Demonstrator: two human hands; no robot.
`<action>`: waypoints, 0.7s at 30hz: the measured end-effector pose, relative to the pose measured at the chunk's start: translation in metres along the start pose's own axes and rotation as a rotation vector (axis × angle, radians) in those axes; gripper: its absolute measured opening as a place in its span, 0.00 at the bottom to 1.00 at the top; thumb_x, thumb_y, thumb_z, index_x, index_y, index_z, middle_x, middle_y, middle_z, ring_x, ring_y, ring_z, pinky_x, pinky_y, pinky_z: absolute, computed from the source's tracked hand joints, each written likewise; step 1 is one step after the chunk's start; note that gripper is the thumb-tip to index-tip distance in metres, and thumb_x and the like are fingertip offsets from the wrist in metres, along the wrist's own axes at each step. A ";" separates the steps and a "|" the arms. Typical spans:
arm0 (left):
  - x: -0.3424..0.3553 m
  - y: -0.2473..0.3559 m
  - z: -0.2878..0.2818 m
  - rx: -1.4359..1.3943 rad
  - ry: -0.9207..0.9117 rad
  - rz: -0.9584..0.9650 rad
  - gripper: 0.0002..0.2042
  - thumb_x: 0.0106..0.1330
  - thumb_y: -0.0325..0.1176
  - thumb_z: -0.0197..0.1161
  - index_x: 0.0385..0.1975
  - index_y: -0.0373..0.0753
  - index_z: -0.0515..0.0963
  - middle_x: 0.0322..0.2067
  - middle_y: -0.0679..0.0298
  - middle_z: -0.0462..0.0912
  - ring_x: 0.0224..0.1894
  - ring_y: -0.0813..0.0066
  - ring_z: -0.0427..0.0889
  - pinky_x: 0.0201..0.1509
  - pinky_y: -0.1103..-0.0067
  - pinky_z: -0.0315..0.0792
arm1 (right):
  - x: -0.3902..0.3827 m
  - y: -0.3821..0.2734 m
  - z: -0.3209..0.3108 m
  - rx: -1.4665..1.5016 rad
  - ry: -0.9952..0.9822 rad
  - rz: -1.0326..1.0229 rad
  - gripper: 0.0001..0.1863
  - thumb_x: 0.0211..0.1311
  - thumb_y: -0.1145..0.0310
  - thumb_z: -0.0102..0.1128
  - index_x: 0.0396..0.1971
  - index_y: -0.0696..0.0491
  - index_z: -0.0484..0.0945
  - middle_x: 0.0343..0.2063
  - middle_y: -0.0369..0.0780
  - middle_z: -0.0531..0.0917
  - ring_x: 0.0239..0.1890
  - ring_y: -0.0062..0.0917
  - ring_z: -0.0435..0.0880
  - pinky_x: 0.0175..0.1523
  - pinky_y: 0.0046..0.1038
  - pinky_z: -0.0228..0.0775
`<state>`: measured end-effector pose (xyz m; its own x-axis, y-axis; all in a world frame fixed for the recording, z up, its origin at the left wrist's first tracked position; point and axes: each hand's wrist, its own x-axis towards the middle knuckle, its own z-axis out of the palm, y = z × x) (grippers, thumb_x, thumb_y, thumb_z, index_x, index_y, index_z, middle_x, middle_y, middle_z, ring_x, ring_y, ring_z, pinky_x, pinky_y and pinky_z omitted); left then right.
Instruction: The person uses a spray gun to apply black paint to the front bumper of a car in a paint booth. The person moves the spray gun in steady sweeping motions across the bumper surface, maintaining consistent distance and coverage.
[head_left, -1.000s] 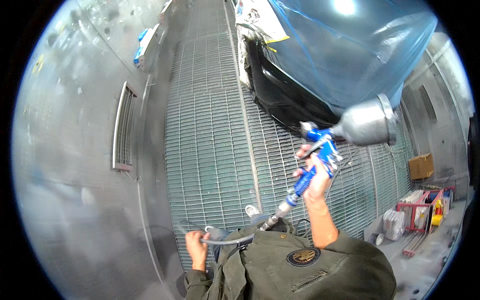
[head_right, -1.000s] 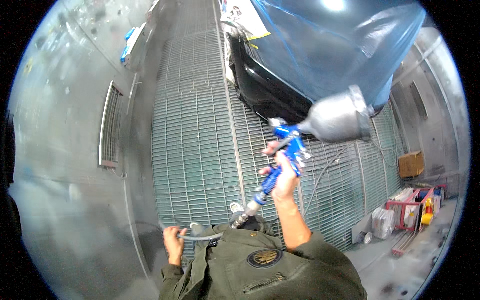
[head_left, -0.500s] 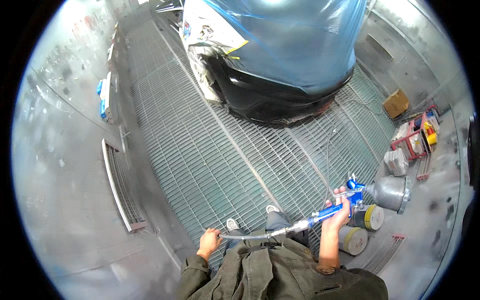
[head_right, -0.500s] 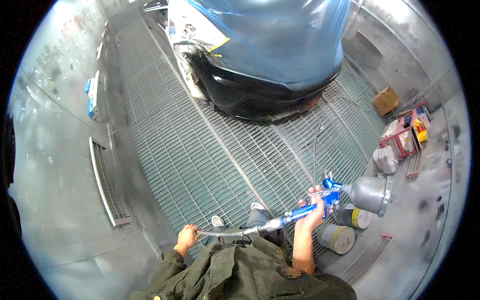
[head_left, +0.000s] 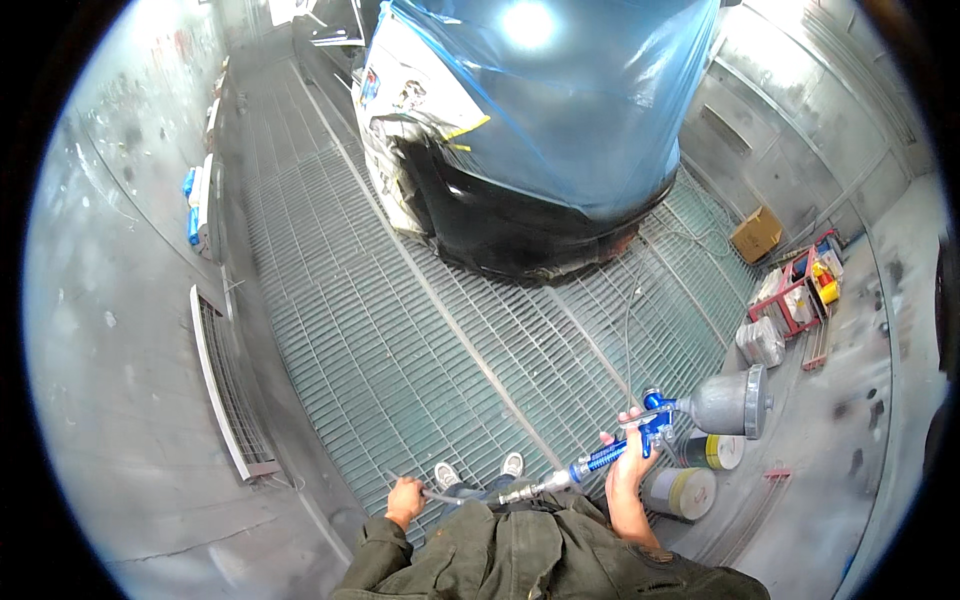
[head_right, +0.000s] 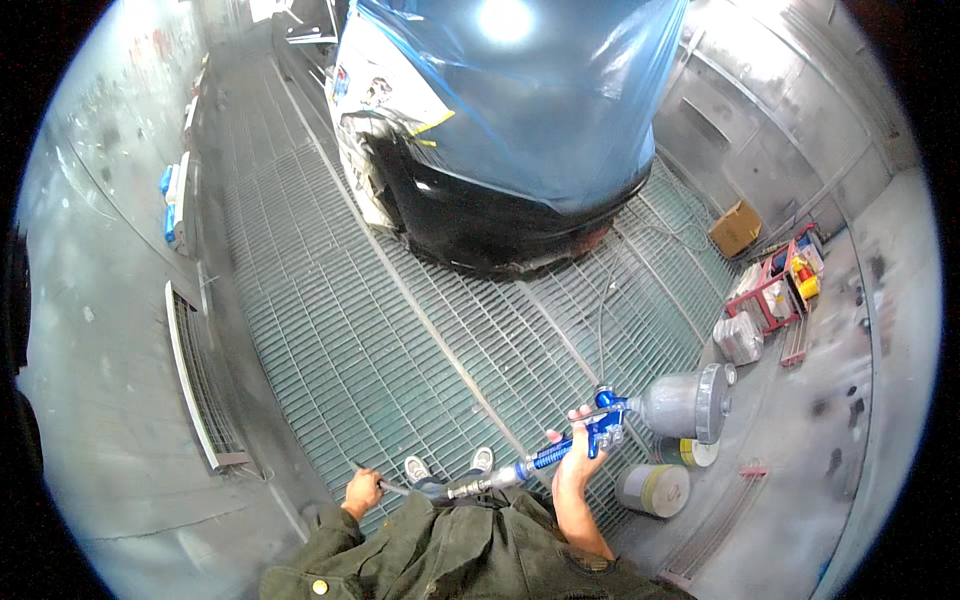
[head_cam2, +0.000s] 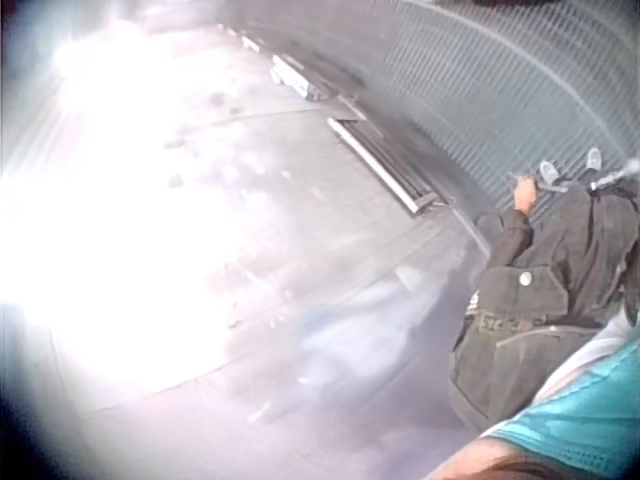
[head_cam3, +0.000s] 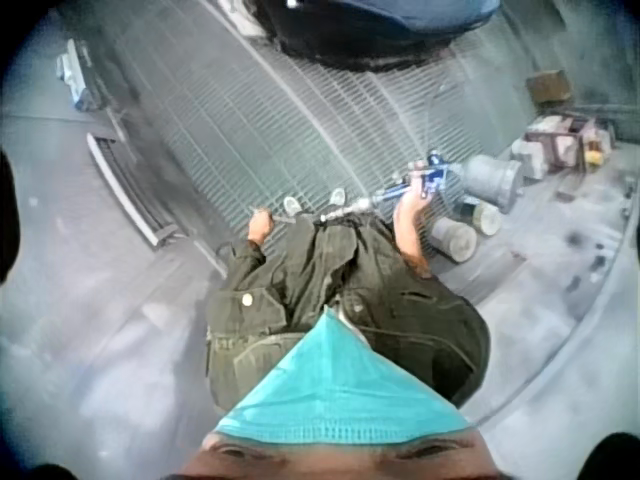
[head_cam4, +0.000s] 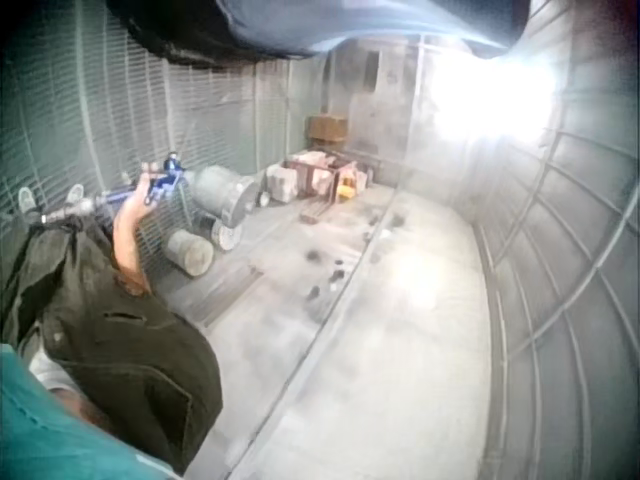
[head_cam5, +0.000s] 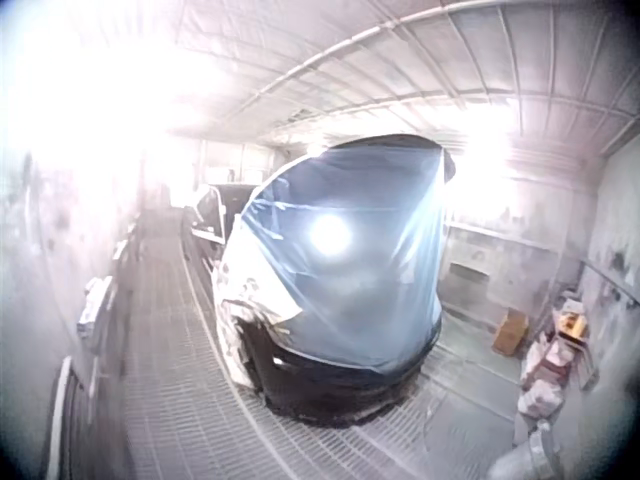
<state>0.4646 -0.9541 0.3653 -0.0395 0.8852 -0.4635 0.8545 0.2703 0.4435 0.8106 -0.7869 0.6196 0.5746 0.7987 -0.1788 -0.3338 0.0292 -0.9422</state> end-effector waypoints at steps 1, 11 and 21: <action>-0.006 0.000 0.005 -0.016 0.016 0.003 0.09 0.53 0.38 0.67 0.34 0.46 0.83 0.38 0.61 0.81 0.49 0.57 0.77 0.49 0.65 0.75 | -0.003 -0.001 0.001 -0.001 -0.031 -0.007 0.21 0.63 0.78 0.54 0.56 0.49 0.68 0.48 0.36 0.77 0.47 0.22 0.78 0.33 0.33 0.81; -0.004 0.012 -0.002 0.027 0.005 -0.033 0.10 0.54 0.37 0.65 0.36 0.45 0.83 0.38 0.59 0.82 0.47 0.56 0.78 0.49 0.65 0.75 | 0.007 -0.005 -0.002 0.002 -0.067 -0.002 0.24 0.63 0.78 0.49 0.59 0.49 0.65 0.49 0.36 0.77 0.48 0.22 0.77 0.34 0.32 0.81; -0.006 0.019 -0.007 0.032 -0.001 -0.058 0.14 0.52 0.37 0.69 0.39 0.44 0.81 0.41 0.60 0.80 0.48 0.55 0.77 0.48 0.64 0.75 | 0.014 -0.004 -0.006 0.061 -0.055 0.054 0.22 0.62 0.79 0.50 0.57 0.49 0.66 0.46 0.35 0.77 0.45 0.22 0.78 0.33 0.32 0.82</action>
<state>0.4774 -0.9519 0.3821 -0.0883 0.8680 -0.4887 0.8668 0.3086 0.3916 0.8246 -0.7798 0.6189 0.5133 0.8317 -0.2117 -0.4091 0.0203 -0.9122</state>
